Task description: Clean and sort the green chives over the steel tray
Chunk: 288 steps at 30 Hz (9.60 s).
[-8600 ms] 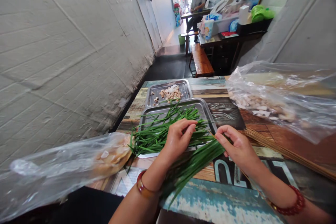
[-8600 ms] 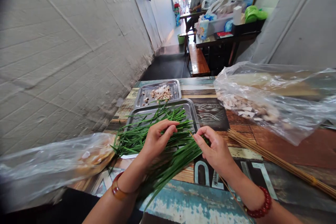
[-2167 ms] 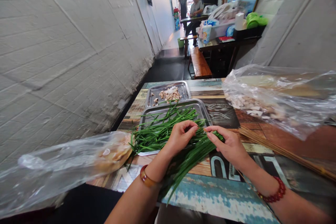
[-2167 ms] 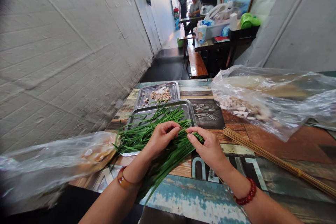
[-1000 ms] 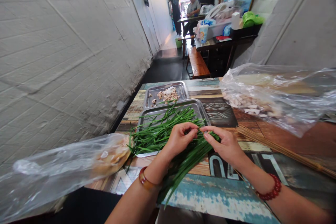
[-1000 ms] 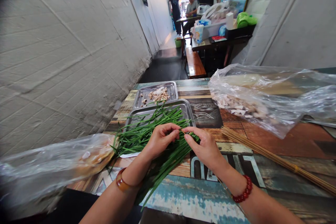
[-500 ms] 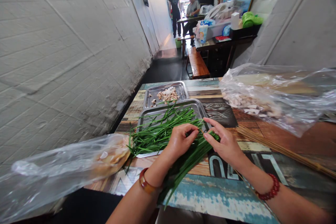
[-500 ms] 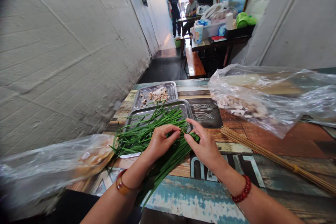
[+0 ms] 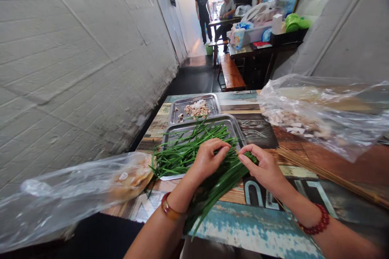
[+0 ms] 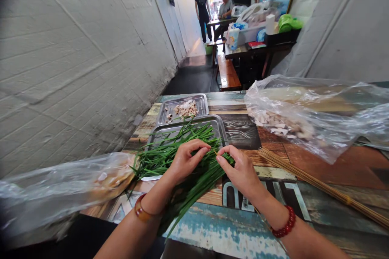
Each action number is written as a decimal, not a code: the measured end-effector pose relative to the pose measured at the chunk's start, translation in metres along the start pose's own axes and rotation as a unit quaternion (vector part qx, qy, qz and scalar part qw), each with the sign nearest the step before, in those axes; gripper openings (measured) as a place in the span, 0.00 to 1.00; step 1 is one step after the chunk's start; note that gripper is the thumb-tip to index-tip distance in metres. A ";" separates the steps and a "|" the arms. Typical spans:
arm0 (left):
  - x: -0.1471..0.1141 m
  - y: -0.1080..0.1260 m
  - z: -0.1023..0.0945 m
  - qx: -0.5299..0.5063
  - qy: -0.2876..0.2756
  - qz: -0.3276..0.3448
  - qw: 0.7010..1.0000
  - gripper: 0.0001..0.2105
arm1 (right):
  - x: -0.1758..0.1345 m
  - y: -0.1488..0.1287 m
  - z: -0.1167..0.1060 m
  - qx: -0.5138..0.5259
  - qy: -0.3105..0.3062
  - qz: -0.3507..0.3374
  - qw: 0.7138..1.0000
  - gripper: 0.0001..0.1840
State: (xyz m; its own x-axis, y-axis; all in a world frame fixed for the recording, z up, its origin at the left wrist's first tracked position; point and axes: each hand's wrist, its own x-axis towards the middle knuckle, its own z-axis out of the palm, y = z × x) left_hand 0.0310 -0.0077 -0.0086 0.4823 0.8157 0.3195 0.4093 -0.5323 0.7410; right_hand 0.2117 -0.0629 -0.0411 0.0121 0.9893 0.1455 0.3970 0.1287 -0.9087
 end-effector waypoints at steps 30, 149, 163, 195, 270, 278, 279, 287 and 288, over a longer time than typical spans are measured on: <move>0.001 -0.020 -0.011 0.258 0.063 -0.049 0.963 0.06 | -0.002 -0.001 -0.002 -0.013 -0.001 0.012 1.000 0.12; -0.002 0.008 0.013 -0.191 -0.028 -0.179 0.965 0.08 | -0.001 -0.004 0.002 0.018 0.036 -0.036 0.999 0.12; -0.005 0.005 0.012 -0.033 -0.060 0.048 0.996 0.09 | 0.000 -0.003 0.002 0.055 0.036 -0.011 0.998 0.13; 0.003 -0.009 0.006 -0.039 0.008 -0.098 0.994 0.03 | 0.000 -0.004 0.000 0.001 0.018 0.004 1.000 0.13; 0.002 0.008 0.004 -0.187 -0.025 -0.166 0.968 0.05 | 0.000 -0.008 0.001 0.058 0.009 -0.002 0.998 0.24; 0.001 0.007 0.006 -0.172 -0.006 -0.156 0.973 0.06 | 0.001 -0.004 0.004 0.059 0.016 -0.009 0.998 0.14; 0.002 0.007 0.006 -0.169 -0.006 -0.155 0.973 0.06 | 0.001 -0.003 0.004 0.061 0.017 -0.009 0.998 0.14; 0.001 0.009 0.005 -0.163 -0.022 -0.151 0.975 0.06 | -0.001 0.000 0.007 0.062 0.024 -0.007 0.998 0.13; 0.001 0.009 0.005 -0.164 -0.025 -0.152 0.974 0.06 | -0.001 0.000 0.007 0.061 0.025 -0.009 0.998 0.13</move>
State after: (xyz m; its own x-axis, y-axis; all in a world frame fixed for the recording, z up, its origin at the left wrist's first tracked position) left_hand 0.0393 -0.0128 -0.0047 0.4179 0.9079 0.0338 0.2726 -0.1608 0.9486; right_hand 0.2052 -0.0635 -0.0439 0.0522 0.9825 0.1786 0.2824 0.1571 -0.9464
